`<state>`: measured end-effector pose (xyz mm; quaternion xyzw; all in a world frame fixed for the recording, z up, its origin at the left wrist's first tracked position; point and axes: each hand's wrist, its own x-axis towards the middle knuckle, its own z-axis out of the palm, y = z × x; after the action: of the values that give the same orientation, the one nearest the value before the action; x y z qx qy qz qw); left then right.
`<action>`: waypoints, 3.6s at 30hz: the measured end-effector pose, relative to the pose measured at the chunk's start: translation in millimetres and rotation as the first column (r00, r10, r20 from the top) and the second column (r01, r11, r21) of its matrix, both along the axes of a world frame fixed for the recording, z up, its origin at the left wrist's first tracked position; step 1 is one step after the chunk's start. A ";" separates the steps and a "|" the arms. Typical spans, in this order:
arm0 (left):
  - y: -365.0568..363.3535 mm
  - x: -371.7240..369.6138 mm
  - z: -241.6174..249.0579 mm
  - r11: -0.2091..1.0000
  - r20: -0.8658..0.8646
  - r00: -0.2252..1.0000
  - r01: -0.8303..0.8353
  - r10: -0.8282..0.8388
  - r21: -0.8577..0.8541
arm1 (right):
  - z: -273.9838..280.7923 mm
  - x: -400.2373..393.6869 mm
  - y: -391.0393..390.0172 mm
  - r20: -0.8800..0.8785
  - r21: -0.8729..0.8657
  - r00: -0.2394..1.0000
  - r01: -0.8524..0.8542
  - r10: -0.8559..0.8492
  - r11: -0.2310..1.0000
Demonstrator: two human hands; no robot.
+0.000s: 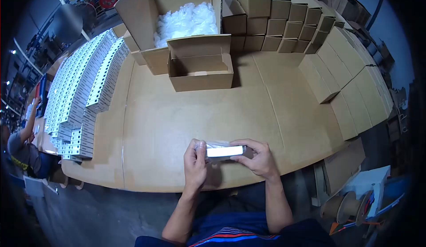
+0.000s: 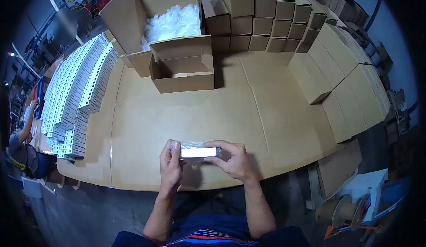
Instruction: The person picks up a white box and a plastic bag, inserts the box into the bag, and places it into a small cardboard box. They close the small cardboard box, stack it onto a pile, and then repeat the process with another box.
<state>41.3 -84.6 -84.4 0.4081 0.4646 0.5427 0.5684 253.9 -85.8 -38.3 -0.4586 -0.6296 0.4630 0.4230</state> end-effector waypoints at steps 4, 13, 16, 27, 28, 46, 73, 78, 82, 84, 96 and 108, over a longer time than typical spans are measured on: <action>0.1 -1.5 23.0 0.999 0.125 0.992 -0.001 0.006 -0.039 | -2.1 0.4 -0.1 0.004 0.011 1.000 -0.011 0.011 1.000; -3.8 -7.7 54.6 0.805 -0.641 0.700 0.162 0.314 0.571 | -5.3 0.4 0.2 0.080 0.175 0.990 0.100 -0.115 0.979; -4.1 -9.7 64.7 0.734 -0.800 0.529 0.417 0.283 0.536 | -3.6 0.2 5.1 0.124 0.264 0.991 0.009 -0.043 0.964; 12.0 -31.5 28.4 0.831 -0.627 0.778 0.317 0.047 0.456 | 25.3 5.5 20.8 0.338 0.409 0.940 -0.192 0.047 0.892; 15.3 -32.8 28.5 0.833 -0.584 0.811 0.302 0.031 0.464 | 26.5 8.1 24.9 0.384 0.385 0.910 -0.308 0.153 0.870; 207.7 -71.3 9.9 0.764 -0.749 0.343 0.123 0.567 0.634 | 19.7 -120.7 213.1 -0.099 0.700 0.809 0.470 -0.579 0.537; 202.8 -47.3 8.7 0.785 -0.733 0.372 0.020 0.569 0.619 | -13.8 -32.9 234.5 0.295 0.662 0.534 0.483 -0.792 0.573; 200.3 -47.9 8.4 0.830 -0.747 0.437 -0.002 0.502 0.557 | -12.3 -33.1 236.9 0.489 0.454 0.500 0.553 -0.715 0.698; 202.6 -50.3 8.3 0.809 -0.739 0.416 0.015 0.530 0.588 | -20.7 -26.4 217.3 0.550 0.430 0.539 0.472 -0.638 0.769; 204.6 -51.3 5.8 0.747 -0.688 0.404 0.018 0.603 0.664 | -34.9 -24.1 211.7 0.521 0.450 0.579 0.438 -0.627 0.778; 145.7 -110.8 38.7 0.825 -0.829 0.337 0.205 0.446 0.527 | -11.2 -39.3 191.9 0.495 0.484 0.663 0.327 -0.562 0.812; 134.9 -346.7 25.2 0.732 -0.752 -0.024 -0.211 0.659 0.648 | -6.8 -329.3 235.8 0.617 0.534 0.774 -0.546 0.144 0.646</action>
<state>-305.5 50.3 -59.2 0.5732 0.7136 0.3701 -0.1587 -75.4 149.9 -45.1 -0.2403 -0.9227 0.1272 0.2734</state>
